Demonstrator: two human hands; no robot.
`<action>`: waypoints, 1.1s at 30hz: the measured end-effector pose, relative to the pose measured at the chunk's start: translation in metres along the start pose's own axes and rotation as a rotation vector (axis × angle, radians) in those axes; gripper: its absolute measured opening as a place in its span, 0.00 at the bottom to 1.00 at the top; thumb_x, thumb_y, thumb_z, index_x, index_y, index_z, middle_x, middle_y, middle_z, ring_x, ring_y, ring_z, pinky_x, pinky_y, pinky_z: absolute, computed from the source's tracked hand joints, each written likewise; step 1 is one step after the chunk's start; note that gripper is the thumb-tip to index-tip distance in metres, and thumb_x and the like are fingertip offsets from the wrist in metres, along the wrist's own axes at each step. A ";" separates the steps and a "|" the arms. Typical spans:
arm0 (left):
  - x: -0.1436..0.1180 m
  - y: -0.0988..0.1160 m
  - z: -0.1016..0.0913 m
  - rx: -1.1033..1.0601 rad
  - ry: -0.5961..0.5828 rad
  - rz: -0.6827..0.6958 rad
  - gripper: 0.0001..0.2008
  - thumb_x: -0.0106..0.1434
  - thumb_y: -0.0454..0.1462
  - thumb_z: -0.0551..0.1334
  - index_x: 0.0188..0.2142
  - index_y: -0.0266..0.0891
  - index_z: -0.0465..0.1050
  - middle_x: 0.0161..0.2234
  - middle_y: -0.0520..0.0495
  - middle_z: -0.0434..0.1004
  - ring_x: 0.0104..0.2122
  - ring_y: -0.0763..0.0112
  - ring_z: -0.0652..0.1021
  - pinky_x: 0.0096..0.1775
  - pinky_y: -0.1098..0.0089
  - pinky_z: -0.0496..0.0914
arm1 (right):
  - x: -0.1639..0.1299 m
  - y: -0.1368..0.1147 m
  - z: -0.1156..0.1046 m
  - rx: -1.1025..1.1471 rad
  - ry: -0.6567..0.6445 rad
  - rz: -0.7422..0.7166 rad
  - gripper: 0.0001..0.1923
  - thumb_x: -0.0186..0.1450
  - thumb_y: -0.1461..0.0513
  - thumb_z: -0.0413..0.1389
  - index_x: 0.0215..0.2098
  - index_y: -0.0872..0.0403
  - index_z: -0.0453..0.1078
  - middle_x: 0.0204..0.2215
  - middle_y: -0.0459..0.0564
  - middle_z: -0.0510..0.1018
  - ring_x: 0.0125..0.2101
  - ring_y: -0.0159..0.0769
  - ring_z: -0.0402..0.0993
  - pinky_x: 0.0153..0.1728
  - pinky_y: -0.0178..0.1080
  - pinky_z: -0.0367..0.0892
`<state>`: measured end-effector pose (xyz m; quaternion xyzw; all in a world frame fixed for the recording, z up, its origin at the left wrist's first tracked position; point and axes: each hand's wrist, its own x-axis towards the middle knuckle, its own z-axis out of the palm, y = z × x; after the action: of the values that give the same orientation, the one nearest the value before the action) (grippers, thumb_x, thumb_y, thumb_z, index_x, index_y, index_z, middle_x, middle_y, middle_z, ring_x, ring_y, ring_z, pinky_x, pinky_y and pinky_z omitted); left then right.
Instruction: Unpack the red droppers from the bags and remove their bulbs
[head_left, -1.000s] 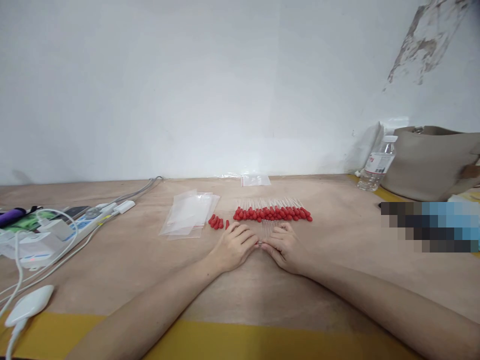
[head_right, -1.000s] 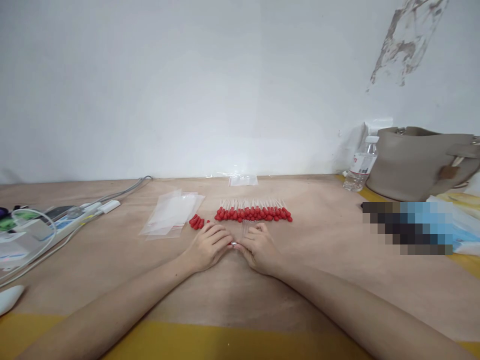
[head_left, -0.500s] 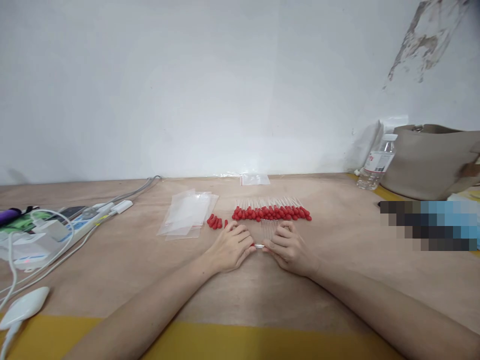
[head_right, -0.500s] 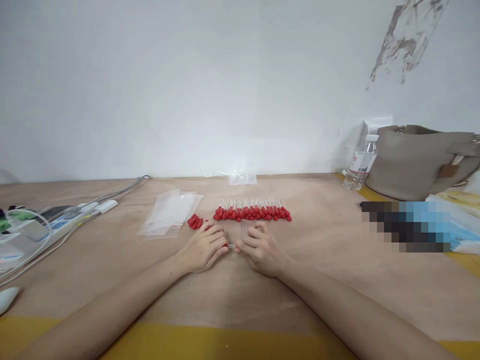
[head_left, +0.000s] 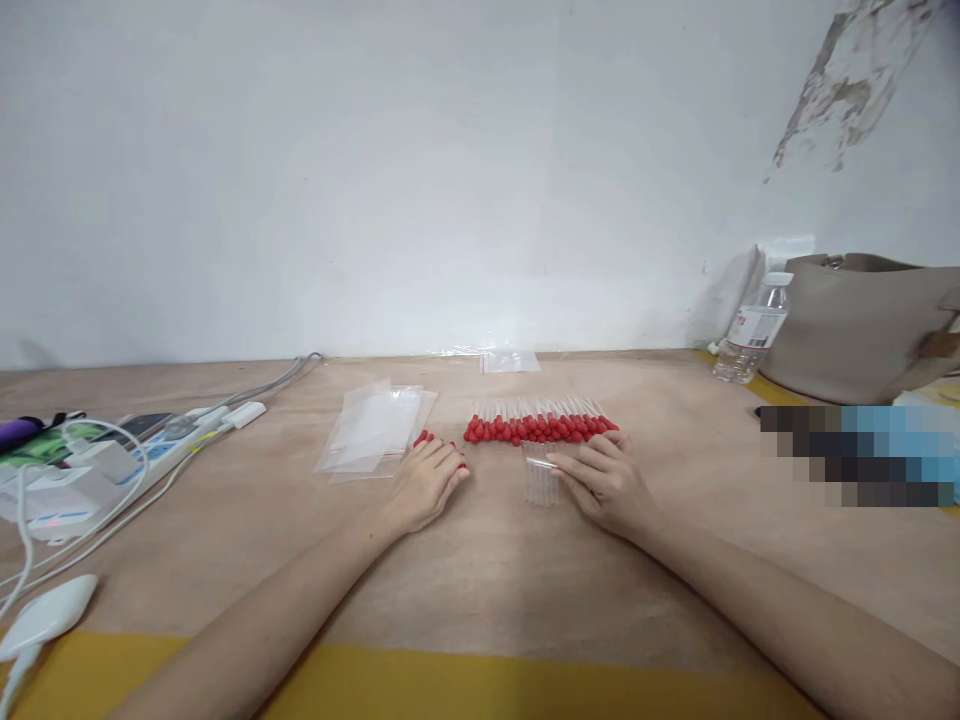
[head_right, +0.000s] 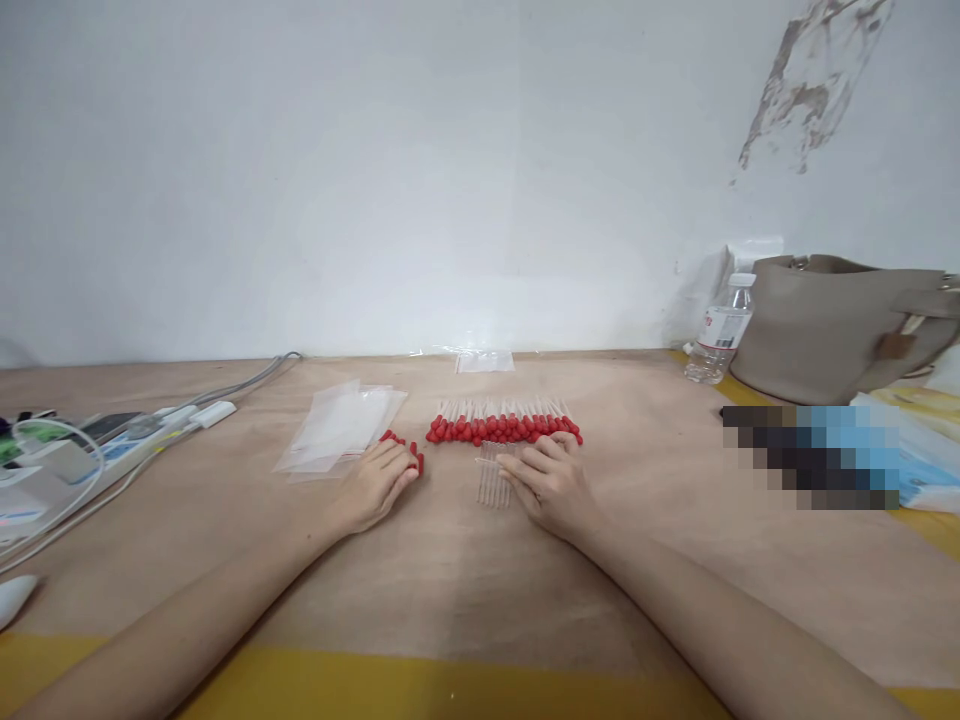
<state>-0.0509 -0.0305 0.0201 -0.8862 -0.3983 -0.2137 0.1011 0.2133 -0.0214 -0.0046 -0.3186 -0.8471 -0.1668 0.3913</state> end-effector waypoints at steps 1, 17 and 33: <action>0.000 -0.004 -0.001 -0.034 0.023 -0.063 0.14 0.66 0.38 0.45 0.30 0.38 0.65 0.30 0.47 0.66 0.33 0.68 0.67 0.37 0.66 0.63 | 0.002 -0.001 0.001 -0.003 -0.005 0.055 0.12 0.63 0.62 0.48 0.42 0.50 0.70 0.24 0.46 0.72 0.28 0.32 0.61 0.38 0.41 0.52; 0.007 -0.054 -0.006 0.118 0.200 -0.633 0.12 0.59 0.35 0.51 0.40 0.39 0.68 0.38 0.44 0.72 0.37 0.64 0.73 0.37 0.67 0.65 | 0.035 -0.025 0.016 -0.104 -0.124 -0.018 0.11 0.61 0.66 0.47 0.25 0.55 0.69 0.21 0.48 0.73 0.26 0.32 0.61 0.34 0.40 0.49; 0.005 -0.058 -0.007 0.232 -0.057 -0.651 0.20 0.65 0.40 0.42 0.29 0.38 0.70 0.24 0.45 0.74 0.27 0.65 0.73 0.29 0.70 0.59 | 0.037 -0.024 0.030 -0.139 -0.231 0.054 0.11 0.61 0.63 0.49 0.23 0.55 0.69 0.22 0.48 0.73 0.28 0.33 0.60 0.35 0.42 0.46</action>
<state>-0.0935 0.0085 0.0289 -0.7010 -0.6844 -0.1633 0.1164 0.1626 -0.0079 0.0035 -0.3848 -0.8639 -0.1768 0.2726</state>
